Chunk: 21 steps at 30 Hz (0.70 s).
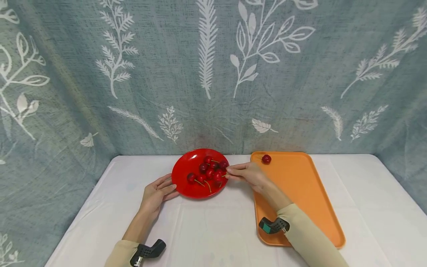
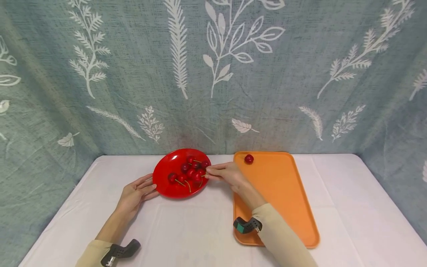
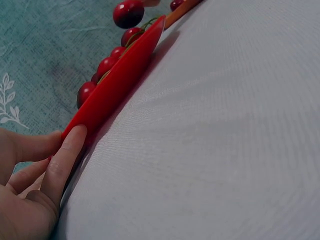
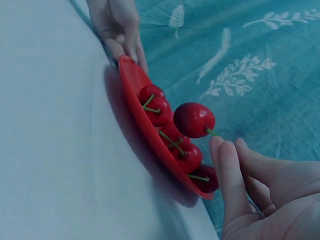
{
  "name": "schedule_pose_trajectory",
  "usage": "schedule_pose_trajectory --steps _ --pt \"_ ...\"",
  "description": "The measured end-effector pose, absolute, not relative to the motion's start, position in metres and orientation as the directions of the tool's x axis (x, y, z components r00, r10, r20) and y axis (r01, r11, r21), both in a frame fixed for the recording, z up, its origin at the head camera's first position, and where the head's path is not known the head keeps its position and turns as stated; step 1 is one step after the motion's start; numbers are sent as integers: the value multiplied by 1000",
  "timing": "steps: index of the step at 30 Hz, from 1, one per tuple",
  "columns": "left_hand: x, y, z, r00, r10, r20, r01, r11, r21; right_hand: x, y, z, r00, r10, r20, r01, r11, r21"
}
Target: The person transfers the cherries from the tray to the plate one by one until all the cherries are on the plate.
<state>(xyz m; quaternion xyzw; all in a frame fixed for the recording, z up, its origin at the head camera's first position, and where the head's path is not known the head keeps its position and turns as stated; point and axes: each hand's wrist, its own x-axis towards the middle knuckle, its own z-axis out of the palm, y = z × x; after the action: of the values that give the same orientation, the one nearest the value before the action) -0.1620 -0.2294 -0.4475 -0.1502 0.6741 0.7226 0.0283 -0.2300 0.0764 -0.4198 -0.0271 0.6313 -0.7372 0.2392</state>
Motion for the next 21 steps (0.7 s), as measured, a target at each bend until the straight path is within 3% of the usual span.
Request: schedule_pose_trajectory --steps 7,21 --pt "-162 -229 -448 -955 -160 -249 -240 -75 968 -229 64 -428 -886 -358 -295 350 -99 -931" --pt "-162 -229 -447 -956 -159 -246 -240 -52 969 -225 57 -429 -925 -235 -299 302 22 -953"
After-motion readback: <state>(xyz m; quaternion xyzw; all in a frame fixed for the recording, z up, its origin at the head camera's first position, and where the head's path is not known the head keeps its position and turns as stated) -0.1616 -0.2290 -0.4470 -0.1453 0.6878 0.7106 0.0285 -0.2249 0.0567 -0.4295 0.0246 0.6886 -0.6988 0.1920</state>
